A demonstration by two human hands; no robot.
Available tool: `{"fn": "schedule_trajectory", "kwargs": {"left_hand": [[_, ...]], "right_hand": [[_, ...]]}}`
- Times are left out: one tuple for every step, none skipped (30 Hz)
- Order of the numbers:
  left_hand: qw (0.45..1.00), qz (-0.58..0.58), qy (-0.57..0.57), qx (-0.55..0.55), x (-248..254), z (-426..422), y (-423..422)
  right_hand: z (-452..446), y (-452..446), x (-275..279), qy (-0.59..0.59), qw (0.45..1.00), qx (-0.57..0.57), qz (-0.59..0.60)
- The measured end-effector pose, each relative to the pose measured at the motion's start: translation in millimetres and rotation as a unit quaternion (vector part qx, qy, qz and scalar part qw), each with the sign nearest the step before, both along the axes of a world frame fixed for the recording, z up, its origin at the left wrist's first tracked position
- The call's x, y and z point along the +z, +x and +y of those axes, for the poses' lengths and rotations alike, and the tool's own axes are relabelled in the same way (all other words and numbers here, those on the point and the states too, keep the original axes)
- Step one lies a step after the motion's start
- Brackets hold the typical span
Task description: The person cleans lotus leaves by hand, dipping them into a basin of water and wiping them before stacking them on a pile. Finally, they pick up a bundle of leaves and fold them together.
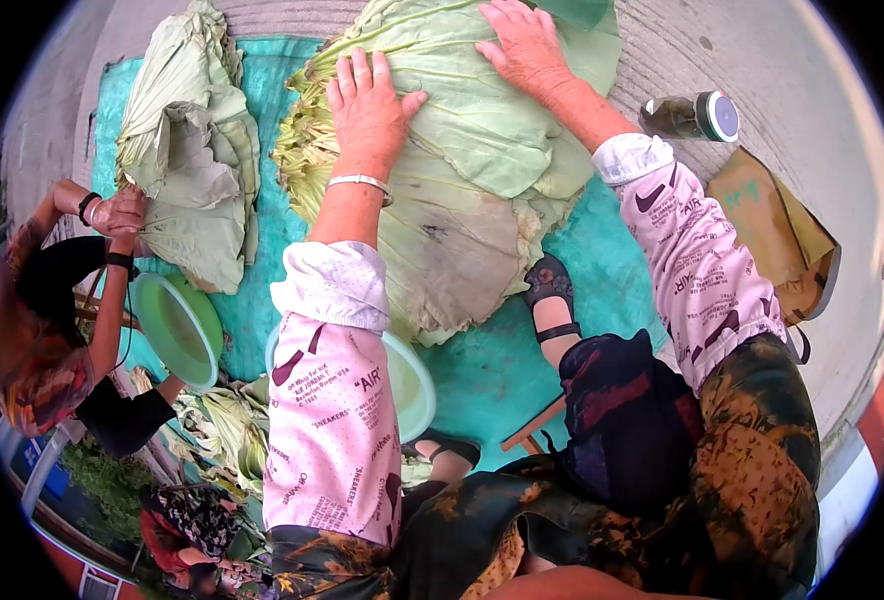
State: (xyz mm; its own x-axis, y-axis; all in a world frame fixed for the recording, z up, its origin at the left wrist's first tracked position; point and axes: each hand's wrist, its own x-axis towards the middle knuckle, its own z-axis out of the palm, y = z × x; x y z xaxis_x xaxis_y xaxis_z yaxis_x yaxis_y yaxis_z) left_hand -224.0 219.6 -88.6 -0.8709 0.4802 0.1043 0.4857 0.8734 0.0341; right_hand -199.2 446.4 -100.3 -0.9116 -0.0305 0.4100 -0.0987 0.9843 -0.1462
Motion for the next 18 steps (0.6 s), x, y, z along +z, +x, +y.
{"fn": "schedule_trajectory", "kwargs": {"left_hand": [[1.000,-0.001,-0.005,0.000,0,0,0],[1.000,-0.002,-0.011,0.000,0,-1,-2],[1.000,-0.005,-0.014,0.001,1,-1,-2],[1.000,-0.008,-0.016,0.002,2,0,-2],[1.000,-0.011,-0.019,0.002,2,0,-2],[1.000,-0.016,-0.013,0.003,2,1,-2],[1.000,-0.020,-0.008,0.003,3,1,-2],[1.000,-0.023,-0.002,0.002,4,1,-3],[1.000,-0.023,-0.008,0.001,2,2,-3],[1.000,-0.023,-0.013,0.001,2,3,-3],[1.000,-0.022,-0.017,0.002,2,3,-3],[0.999,-0.023,-0.029,0.005,3,4,-4],[0.999,-0.024,-0.041,0.008,4,5,-3],[0.998,-0.026,-0.053,0.011,5,5,-3],[0.998,-0.028,-0.045,0.013,5,5,-3],[0.999,-0.026,-0.046,0.013,4,5,-5],[0.998,-0.026,-0.048,0.012,4,5,-5],[0.998,-0.028,-0.051,0.012,4,4,-4]], "right_hand": [[2,3,-2,0.019,1.000,-0.004,0.010],[1,5,0,0.038,0.999,-0.007,0.021],[-2,9,1,0.021,0.999,0.000,0.034],[-7,14,1,0.005,0.999,0.008,0.046],[-10,17,-1,-0.011,0.998,0.014,0.058],[-16,20,-5,-0.031,0.999,0.015,0.007],[-22,24,-10,-0.051,0.998,0.015,-0.042],[-26,28,-20,-0.070,0.993,0.014,-0.091],[-25,29,-32,-0.075,0.991,0.001,-0.114],[-25,30,-43,-0.069,0.990,0.001,-0.121],[-27,30,-45,-0.062,0.990,0.001,-0.129],[-26,28,-45,-0.054,0.989,0.001,-0.134],[-24,27,-44,-0.053,0.987,0.000,-0.153],[-23,29,-42,-0.049,0.986,0.002,-0.161],[-22,29,-39,-0.044,0.985,0.005,-0.166],[-22,27,-37,-0.041,0.984,0.010,-0.173],[-22,27,-38,-0.042,0.985,0.009,-0.167],[-22,27,-39,-0.037,0.986,0.005,-0.163]]}}
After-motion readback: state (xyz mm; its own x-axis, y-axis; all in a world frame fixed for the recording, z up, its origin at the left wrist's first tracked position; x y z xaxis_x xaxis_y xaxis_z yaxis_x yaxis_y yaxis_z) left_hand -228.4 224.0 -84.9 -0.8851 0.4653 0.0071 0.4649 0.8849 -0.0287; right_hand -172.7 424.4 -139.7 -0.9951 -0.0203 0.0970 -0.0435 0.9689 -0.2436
